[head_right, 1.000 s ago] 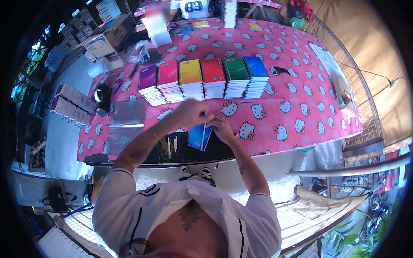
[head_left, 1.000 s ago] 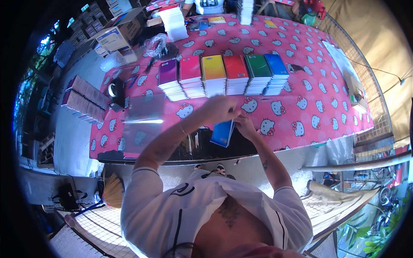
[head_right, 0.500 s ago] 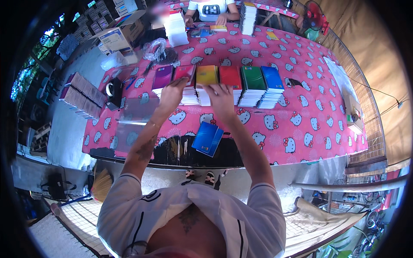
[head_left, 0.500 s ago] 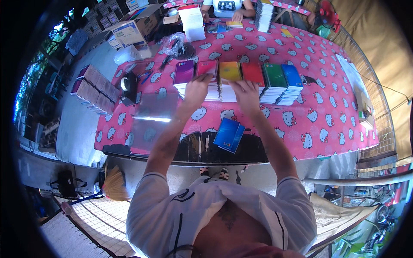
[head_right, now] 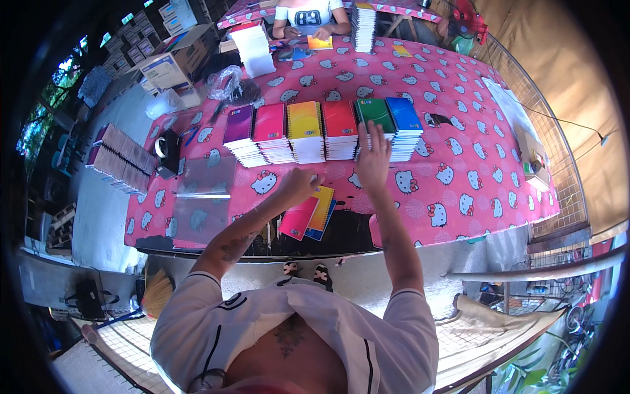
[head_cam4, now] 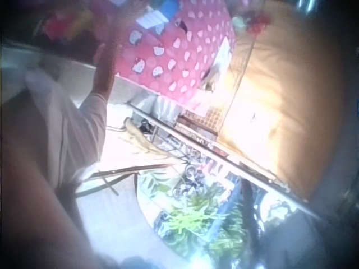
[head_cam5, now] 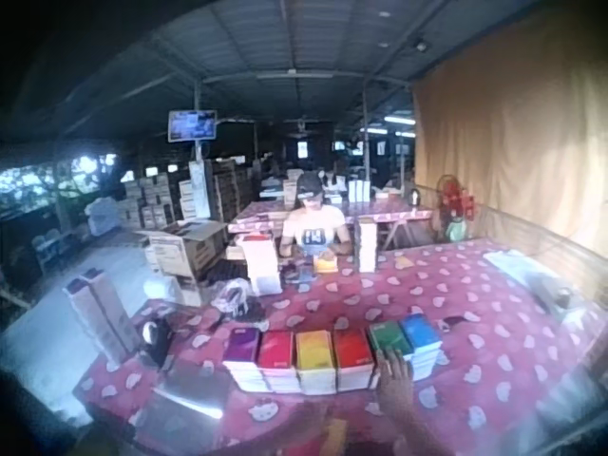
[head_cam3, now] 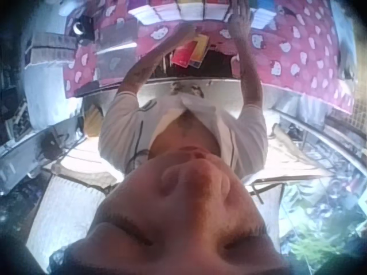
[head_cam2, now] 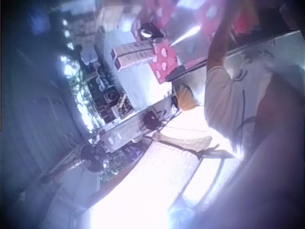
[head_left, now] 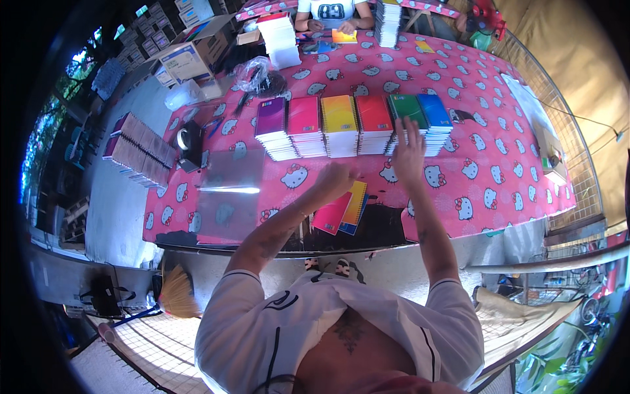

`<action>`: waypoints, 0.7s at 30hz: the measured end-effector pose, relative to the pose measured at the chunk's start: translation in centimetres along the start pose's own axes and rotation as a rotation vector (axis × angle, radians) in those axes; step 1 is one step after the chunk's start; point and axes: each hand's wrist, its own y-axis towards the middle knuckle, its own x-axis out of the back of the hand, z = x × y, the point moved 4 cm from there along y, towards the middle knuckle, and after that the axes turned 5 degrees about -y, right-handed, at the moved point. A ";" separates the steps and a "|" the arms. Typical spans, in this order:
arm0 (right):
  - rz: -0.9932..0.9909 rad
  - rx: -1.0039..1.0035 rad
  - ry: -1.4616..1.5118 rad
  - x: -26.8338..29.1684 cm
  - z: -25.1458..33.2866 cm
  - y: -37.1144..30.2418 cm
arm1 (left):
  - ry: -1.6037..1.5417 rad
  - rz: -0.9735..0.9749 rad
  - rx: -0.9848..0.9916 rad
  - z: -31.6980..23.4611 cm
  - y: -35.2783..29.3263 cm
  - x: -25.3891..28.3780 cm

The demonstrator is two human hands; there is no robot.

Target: The person organizes colored notebooks into stacks and places them into clear plastic bags, using tape to seal each bag.

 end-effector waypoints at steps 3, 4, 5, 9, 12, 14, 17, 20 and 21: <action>0.089 0.027 0.121 -2.9 -6.1 0.0 | 0.008 -0.550 -0.402 -6.7 3.6 4.1; 0.057 0.021 0.158 -2.3 -5.3 0.1 | 0.168 -0.591 -0.453 -6.3 4.9 4.1; 0.023 0.023 0.204 -0.9 -3.9 0.6 | 0.335 -0.635 -0.493 -5.1 6.1 3.9; -0.076 -0.066 0.407 5.3 1.6 -5.1 | 0.304 -0.675 -0.588 -3.6 6.4 4.8; 0.282 0.132 0.600 4.4 7.7 -13.2 | -0.177 -0.604 -0.518 -5.3 3.3 8.5; 0.363 0.129 0.725 4.2 9.7 -15.1 | -0.025 -0.597 -0.689 -4.3 -1.1 9.1; 0.458 -0.306 0.910 0.0 6.1 -15.6 | 0.065 -0.441 -0.728 -0.1 -9.5 4.6; 0.194 -0.410 0.846 -0.7 4.1 -8.4 | 0.088 -0.169 -0.676 3.0 -14.5 -0.7; 0.146 -0.227 0.784 0.0 5.0 -5.2 | 0.076 -0.071 -0.656 3.4 -14.8 -1.5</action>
